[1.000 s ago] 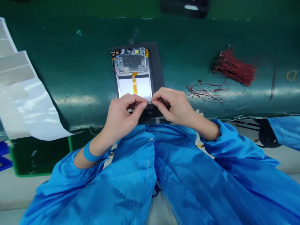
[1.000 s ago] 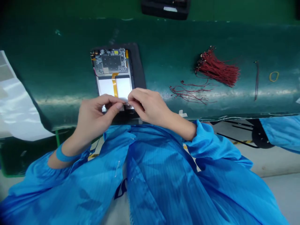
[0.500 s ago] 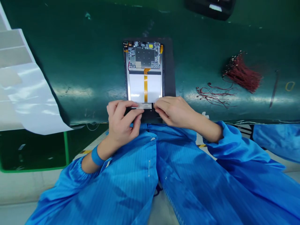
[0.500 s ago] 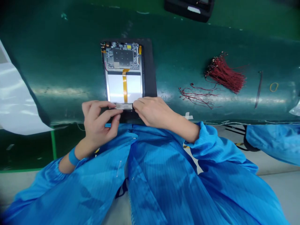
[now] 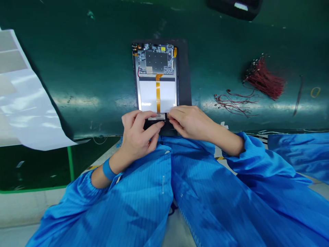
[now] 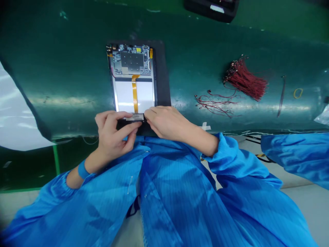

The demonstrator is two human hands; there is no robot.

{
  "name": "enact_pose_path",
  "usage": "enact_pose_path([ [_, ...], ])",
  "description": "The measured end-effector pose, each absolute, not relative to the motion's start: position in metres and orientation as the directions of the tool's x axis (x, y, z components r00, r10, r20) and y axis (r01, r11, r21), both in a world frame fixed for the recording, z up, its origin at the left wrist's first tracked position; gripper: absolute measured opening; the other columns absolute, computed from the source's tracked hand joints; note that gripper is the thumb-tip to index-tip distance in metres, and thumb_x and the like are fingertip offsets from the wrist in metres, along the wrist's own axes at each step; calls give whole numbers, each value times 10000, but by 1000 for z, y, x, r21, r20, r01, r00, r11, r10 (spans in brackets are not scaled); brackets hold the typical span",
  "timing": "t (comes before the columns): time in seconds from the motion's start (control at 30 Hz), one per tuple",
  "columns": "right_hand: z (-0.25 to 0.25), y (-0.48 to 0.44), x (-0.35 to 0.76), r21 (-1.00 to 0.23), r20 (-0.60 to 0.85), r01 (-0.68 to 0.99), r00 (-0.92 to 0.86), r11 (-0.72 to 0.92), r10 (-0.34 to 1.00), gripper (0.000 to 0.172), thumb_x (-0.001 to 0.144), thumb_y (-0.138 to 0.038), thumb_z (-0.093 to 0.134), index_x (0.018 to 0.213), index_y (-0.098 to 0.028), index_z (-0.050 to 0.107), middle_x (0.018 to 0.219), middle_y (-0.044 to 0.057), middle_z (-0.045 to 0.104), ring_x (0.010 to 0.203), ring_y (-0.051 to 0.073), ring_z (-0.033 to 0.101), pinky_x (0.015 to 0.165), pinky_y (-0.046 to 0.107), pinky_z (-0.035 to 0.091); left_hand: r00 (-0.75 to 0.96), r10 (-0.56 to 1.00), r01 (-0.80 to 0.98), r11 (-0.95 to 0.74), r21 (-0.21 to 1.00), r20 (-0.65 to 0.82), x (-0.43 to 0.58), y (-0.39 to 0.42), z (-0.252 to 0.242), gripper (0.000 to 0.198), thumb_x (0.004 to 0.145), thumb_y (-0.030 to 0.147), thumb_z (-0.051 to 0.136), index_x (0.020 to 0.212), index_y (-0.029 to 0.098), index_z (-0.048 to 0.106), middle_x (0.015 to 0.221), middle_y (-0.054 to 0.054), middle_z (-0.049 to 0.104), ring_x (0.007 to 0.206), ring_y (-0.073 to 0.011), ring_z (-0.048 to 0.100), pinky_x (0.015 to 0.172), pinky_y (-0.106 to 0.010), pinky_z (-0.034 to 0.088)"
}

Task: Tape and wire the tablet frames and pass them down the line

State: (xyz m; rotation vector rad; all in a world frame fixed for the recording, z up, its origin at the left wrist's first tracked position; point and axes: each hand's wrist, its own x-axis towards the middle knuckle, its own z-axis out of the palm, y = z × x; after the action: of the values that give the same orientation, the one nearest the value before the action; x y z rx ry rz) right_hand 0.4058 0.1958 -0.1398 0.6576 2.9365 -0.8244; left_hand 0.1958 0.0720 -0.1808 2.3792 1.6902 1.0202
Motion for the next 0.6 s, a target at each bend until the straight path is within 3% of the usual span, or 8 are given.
enact_pose_path([
  [0.4,-139,195,406,-480,-115,399,-912,781,395,207,1051,-165,437,1014,-148,640,919,89,694,805,214,539,721,341,325,213,881,863,-372,341,423,203,69,-183,422,871,159,717,1262,309,760,1373,-127,670,1228,-361,560,964,-548,430],
  [0.6,-146,200,421,-376,113,306,-922,875,371,230,1050,-290,490,1156,-155,644,1137,163,672,1011,298,527,783,397,381,226,905,856,-362,370,361,202,63,-173,470,884,112,698,1307,315,727,1463,-116,633,1326,-366,531,1027,-566,438],
])
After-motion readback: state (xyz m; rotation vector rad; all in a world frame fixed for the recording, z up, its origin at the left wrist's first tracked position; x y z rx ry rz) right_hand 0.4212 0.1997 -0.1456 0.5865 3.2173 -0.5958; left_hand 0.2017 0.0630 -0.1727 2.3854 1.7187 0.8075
